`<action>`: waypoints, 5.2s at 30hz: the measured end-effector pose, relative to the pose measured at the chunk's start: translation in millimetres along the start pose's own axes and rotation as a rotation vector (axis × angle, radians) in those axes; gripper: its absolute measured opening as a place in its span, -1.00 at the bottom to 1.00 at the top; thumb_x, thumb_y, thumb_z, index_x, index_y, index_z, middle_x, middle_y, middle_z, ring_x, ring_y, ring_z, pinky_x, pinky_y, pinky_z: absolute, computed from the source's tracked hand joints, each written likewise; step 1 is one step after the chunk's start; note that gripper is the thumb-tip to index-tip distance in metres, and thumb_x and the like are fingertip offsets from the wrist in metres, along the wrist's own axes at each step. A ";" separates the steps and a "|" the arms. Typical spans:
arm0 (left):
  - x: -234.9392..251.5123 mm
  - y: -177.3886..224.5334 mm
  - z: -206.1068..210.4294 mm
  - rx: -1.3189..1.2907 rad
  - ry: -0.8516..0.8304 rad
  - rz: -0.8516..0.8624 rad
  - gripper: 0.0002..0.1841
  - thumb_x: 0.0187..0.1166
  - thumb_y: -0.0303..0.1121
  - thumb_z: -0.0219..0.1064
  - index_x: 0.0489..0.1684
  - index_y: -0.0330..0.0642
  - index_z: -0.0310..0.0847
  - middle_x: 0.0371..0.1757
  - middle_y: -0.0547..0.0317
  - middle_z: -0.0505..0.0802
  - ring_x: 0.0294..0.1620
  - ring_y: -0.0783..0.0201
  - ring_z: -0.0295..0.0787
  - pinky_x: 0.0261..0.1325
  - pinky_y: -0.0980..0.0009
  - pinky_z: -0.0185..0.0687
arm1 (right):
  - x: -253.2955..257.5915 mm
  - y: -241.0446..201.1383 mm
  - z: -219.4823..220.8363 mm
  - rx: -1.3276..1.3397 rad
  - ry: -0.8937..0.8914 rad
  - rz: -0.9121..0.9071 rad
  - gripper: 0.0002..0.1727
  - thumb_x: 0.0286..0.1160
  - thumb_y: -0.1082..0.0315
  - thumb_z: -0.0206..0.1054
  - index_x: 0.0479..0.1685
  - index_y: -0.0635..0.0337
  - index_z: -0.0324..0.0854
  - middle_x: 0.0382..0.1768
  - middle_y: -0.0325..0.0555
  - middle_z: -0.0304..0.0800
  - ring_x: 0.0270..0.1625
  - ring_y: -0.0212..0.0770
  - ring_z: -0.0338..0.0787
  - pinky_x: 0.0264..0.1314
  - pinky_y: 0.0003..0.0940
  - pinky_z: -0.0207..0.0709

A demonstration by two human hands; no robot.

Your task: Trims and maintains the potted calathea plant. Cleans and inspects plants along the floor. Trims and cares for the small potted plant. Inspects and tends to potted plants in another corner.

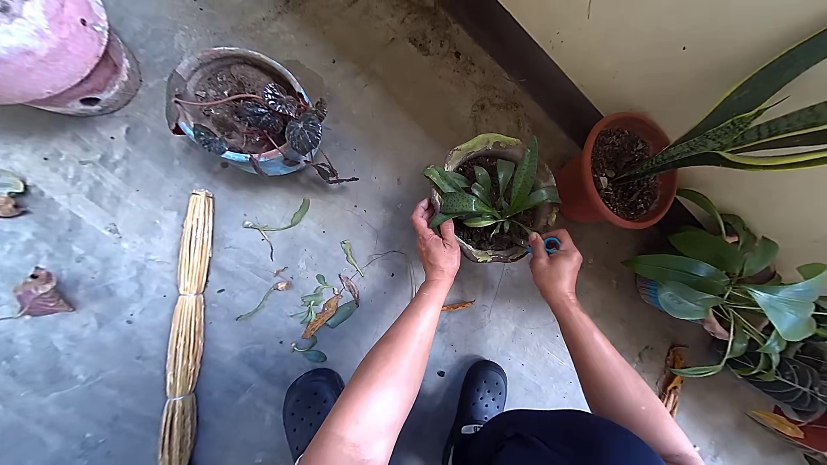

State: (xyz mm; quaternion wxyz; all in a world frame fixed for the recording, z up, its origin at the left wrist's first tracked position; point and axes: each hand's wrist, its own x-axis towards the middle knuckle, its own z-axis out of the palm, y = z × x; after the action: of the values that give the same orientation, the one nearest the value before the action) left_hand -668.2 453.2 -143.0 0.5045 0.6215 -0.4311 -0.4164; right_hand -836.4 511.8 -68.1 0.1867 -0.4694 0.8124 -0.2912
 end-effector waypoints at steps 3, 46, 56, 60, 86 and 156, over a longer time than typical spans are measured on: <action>1.0 1.3 1.4 0.007 0.010 -0.006 -0.49 0.81 -0.28 0.10 0.66 -0.33 0.25 0.46 -0.06 0.71 0.49 0.28 0.65 0.58 0.31 0.50 | -0.2 -0.7 -7.9 0.012 0.029 0.041 -0.76 0.67 0.22 0.37 -0.12 0.26 0.63 -0.44 -0.08 0.69 -0.51 -0.24 0.66 -0.40 -0.24 0.60; 0.6 30.2 -21.9 0.286 0.047 0.273 -0.26 0.35 -0.37 0.52 0.59 -0.32 0.32 0.45 -0.24 0.61 0.28 -0.05 0.64 0.17 0.13 0.64 | 145.5 -57.1 -81.0 -0.192 -0.191 -0.291 -0.69 0.52 0.09 0.48 -0.10 0.17 0.70 -0.33 -0.11 0.76 -0.45 -0.33 0.70 -0.32 -0.25 0.66; -4.5 93.6 7.5 -0.296 -0.270 -0.442 0.24 0.31 -0.29 0.68 0.92 0.00 -0.36 0.85 -0.19 0.20 0.78 -0.04 0.28 0.67 -0.04 0.41 | 175.5 -145.1 -87.7 -0.461 -0.351 -0.505 -0.71 0.46 0.05 0.52 -0.16 0.09 0.75 -0.29 -0.03 0.78 -0.29 -0.11 0.73 -0.21 0.09 0.53; 0.7 79.5 27.3 -0.214 -0.199 -0.249 0.20 0.20 -0.22 0.70 0.88 -0.07 -0.17 0.80 -0.17 0.30 0.72 -0.06 0.35 0.59 -0.10 0.48 | 190.1 -149.8 -43.5 -0.422 -0.461 -0.602 -0.69 0.43 0.06 0.55 -0.22 0.13 0.77 -0.26 0.01 0.81 -0.20 -0.06 0.77 -0.11 0.15 0.55; -30.9 44.5 49.7 0.225 -0.344 0.459 -0.38 0.38 -0.34 0.45 0.53 -0.20 0.52 0.46 -0.14 0.71 0.54 -0.09 0.60 0.63 0.02 0.42 | 157.7 -122.4 54.1 -0.277 -0.682 -0.817 -0.79 0.39 0.27 0.46 -0.51 0.17 0.67 -0.52 -0.13 0.70 -0.42 -0.25 0.67 -0.34 -0.21 0.48; 50.0 62.9 -50.0 0.731 -0.294 0.574 -0.85 0.19 -0.15 0.42 -0.54 0.02 0.73 0.72 -0.10 0.46 0.90 -0.37 -0.17 0.72 -0.54 -0.58 | 95.0 -46.5 -103.5 -0.223 0.010 0.048 -0.65 0.61 0.11 0.36 -0.03 0.27 0.71 -0.27 0.12 0.82 -0.32 0.02 0.83 -0.16 0.12 0.68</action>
State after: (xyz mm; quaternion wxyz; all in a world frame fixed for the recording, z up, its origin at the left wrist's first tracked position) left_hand -613.7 411.3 -77.9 0.2817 0.5486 -0.7697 -0.1651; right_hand -912.2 441.7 37.9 0.1360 -0.4659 0.8519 -0.1967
